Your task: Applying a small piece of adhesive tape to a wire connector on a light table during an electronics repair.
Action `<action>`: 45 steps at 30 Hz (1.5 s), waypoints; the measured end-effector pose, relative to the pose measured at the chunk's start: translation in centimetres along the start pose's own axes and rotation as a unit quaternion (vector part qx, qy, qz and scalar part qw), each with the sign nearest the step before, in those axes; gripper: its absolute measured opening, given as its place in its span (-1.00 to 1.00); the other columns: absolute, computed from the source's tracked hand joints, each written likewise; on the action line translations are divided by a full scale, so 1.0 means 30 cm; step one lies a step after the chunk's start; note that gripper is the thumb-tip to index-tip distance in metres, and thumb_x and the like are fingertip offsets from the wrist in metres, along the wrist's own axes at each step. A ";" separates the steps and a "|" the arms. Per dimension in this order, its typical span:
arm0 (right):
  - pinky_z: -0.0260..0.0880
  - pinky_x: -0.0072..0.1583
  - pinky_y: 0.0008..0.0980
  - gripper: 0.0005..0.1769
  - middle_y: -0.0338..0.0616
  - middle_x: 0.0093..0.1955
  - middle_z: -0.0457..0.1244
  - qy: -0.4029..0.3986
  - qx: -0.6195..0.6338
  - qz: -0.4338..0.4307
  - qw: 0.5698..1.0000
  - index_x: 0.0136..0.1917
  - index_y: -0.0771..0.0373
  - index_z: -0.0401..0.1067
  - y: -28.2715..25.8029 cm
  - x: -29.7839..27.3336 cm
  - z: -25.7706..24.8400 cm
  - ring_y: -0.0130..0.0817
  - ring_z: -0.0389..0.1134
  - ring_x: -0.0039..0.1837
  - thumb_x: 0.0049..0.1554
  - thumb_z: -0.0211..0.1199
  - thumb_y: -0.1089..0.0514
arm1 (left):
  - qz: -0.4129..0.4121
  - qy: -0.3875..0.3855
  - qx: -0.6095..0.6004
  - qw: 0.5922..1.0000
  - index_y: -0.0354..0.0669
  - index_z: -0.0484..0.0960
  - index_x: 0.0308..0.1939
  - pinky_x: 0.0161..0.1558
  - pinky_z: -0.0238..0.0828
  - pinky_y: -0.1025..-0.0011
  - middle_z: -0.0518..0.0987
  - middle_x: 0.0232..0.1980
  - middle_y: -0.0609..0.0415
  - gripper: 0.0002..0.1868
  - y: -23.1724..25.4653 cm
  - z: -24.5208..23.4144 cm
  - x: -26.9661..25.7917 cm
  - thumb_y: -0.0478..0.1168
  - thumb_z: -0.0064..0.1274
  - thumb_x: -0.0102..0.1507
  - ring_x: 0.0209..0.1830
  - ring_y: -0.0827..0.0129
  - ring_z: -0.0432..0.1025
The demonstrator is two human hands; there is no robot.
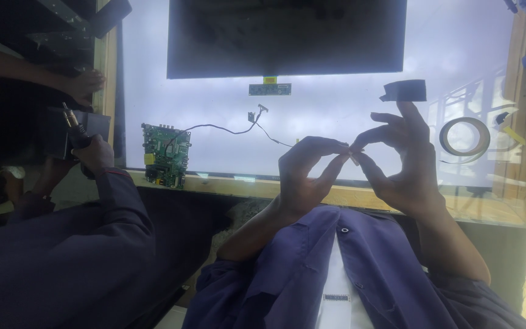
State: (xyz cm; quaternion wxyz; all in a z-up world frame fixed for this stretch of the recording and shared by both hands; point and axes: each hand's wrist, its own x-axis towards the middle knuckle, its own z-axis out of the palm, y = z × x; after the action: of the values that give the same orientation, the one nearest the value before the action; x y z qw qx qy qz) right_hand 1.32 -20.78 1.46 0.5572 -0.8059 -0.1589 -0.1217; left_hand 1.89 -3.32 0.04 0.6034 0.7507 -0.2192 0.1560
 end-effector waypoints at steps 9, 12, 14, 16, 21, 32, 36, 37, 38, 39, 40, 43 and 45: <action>0.39 0.14 -0.25 -0.11 0.11 0.08 0.22 0.006 0.027 -0.015 1.000 0.47 0.37 -0.09 -0.046 0.008 0.006 -0.20 0.34 -0.06 0.05 0.39 0.36 | -0.049 0.030 0.014 0.998 -0.24 0.60 -0.22 -0.10 0.59 0.42 0.63 -0.24 0.03 -0.95 0.028 -0.029 -0.012 -0.37 0.11 0.24 -0.23 0.29 0.57; 0.20 0.13 -0.27 -0.58 0.02 0.02 0.07 0.145 -0.041 -0.066 0.986 0.22 0.40 0.25 0.035 -0.019 -0.020 -0.20 0.07 0.03 0.18 0.33 0.25 | -0.161 0.064 -0.060 0.983 -0.14 0.62 -0.23 -0.06 0.50 0.47 0.63 -0.22 0.09 -0.94 0.034 -0.040 -0.003 -0.32 0.05 0.24 -0.17 0.38 0.53; 0.21 0.25 -0.22 -0.66 -0.04 0.10 0.05 0.161 -0.028 -0.060 0.985 0.09 0.38 0.34 0.016 -0.028 -0.033 -0.22 0.07 0.19 0.21 0.24 0.06 | -0.182 0.068 -0.084 0.977 -0.12 0.62 -0.22 -0.03 0.50 0.47 0.63 -0.20 0.10 -0.92 0.028 -0.049 -0.005 -0.29 0.04 0.24 -0.15 0.40 0.52; 0.23 0.37 -0.17 -0.56 -0.10 0.18 0.04 0.178 -0.016 -0.051 0.983 -0.03 0.35 0.42 0.013 -0.043 -0.049 -0.24 0.07 0.35 0.24 0.14 -0.12 | -0.205 0.069 -0.107 0.970 -0.10 0.62 -0.20 0.00 0.49 0.47 0.63 -0.18 0.12 -0.91 0.025 -0.051 -0.007 -0.25 0.03 0.25 -0.14 0.41 0.52; 0.43 0.42 0.01 -0.82 -0.21 -0.31 0.28 -0.018 0.165 -0.024 0.986 -0.13 0.21 0.27 -0.005 -0.073 -0.053 -0.28 0.44 -0.11 0.18 0.07 0.06 | -0.218 0.056 -0.149 0.963 -0.10 0.64 -0.20 0.00 0.53 0.46 0.65 -0.22 0.13 -0.90 0.035 -0.044 -0.011 -0.23 0.05 0.25 -0.18 0.43 0.54; 0.33 -0.06 -0.49 -0.76 -0.27 -0.34 0.30 -0.078 0.086 0.115 0.987 -0.26 0.21 0.38 -0.105 -0.033 0.022 -0.44 0.36 -0.21 0.14 0.18 0.03 | -0.212 0.030 -0.197 0.957 -0.11 0.60 -0.21 -0.13 0.46 0.53 0.61 -0.25 0.14 -0.89 0.059 -0.046 -0.022 -0.18 0.06 0.29 -0.25 0.47 0.49; 0.24 -0.16 -0.54 -0.79 -0.25 -0.39 0.28 -0.078 0.071 0.114 0.988 -0.24 0.24 0.37 -0.091 -0.031 0.022 -0.50 0.27 -0.31 0.12 0.23 0.07 | -0.215 0.020 -0.227 0.950 -0.08 0.61 -0.24 -0.10 0.48 0.52 0.62 -0.25 0.16 -0.89 0.056 -0.048 -0.024 -0.15 0.09 0.28 -0.22 0.46 0.51; 0.24 -0.16 -0.54 -0.79 -0.25 -0.39 0.28 -0.078 0.071 0.115 0.988 -0.24 0.24 0.37 -0.084 -0.036 0.022 -0.50 0.27 -0.31 0.12 0.23 0.07 | -0.216 0.021 -0.227 0.949 -0.08 0.61 -0.24 -0.10 0.48 0.52 0.62 -0.25 0.16 -0.89 0.054 -0.048 -0.025 -0.15 0.09 0.28 -0.22 0.46 0.51; 0.18 -0.18 -0.56 -0.80 -0.26 -0.38 0.24 -0.077 0.076 0.124 0.986 -0.23 0.24 0.36 -0.077 -0.042 0.021 -0.51 0.18 -0.32 0.12 0.24 0.10 | -0.226 0.017 -0.238 0.944 -0.09 0.61 -0.24 -0.10 0.49 0.52 0.61 -0.26 0.16 -0.89 0.052 -0.048 -0.027 -0.16 0.09 0.28 -0.23 0.47 0.50; 0.12 -0.21 -0.57 -0.82 -0.28 -0.38 0.20 -0.076 0.082 0.133 0.985 -0.22 0.24 0.35 -0.069 -0.045 0.021 -0.52 0.10 -0.34 0.12 0.25 0.12 | -0.236 0.014 -0.249 0.939 -0.09 0.61 -0.24 -0.09 0.50 0.52 0.61 -0.27 0.17 -0.90 0.050 -0.049 -0.027 -0.17 0.09 0.28 -0.23 0.47 0.50; 0.12 -0.21 -0.57 -0.82 -0.28 -0.38 0.20 -0.076 0.082 0.133 0.985 -0.22 0.24 0.35 -0.064 -0.048 0.016 -0.52 0.10 -0.34 0.12 0.25 0.12 | -0.236 0.015 -0.248 0.939 -0.09 0.61 -0.24 -0.09 0.50 0.52 0.61 -0.27 0.17 -0.90 0.048 -0.048 -0.026 -0.17 0.09 0.28 -0.23 0.47 0.50; 0.16 -0.13 -0.53 -0.83 -0.31 -0.32 0.23 -0.090 0.071 0.128 0.985 -0.22 0.23 0.39 -0.057 -0.053 0.006 -0.50 0.20 -0.27 0.11 0.23 0.11 | -0.243 0.014 -0.284 0.927 -0.11 0.59 -0.22 -0.09 0.50 0.51 0.59 -0.27 0.16 -0.89 0.044 -0.047 -0.023 -0.16 0.09 0.28 -0.26 0.46 0.49; 0.13 -0.18 -0.54 -0.88 -0.31 -0.38 0.19 -0.105 0.071 0.119 0.985 -0.20 0.22 0.39 -0.059 -0.049 0.004 -0.50 0.16 -0.31 0.11 0.23 0.14 | -0.251 -0.005 -0.285 0.925 -0.07 0.60 -0.22 -0.07 0.44 0.55 0.58 -0.26 0.21 -0.84 0.044 -0.048 -0.022 -0.08 0.09 0.29 -0.21 0.51 0.47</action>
State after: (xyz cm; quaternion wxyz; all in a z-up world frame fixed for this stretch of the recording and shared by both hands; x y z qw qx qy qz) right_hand -0.72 -20.26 2.40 0.6034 -0.7860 -0.1280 0.0422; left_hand 0.68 -2.06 1.14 0.8101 0.5783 -0.0618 -0.0737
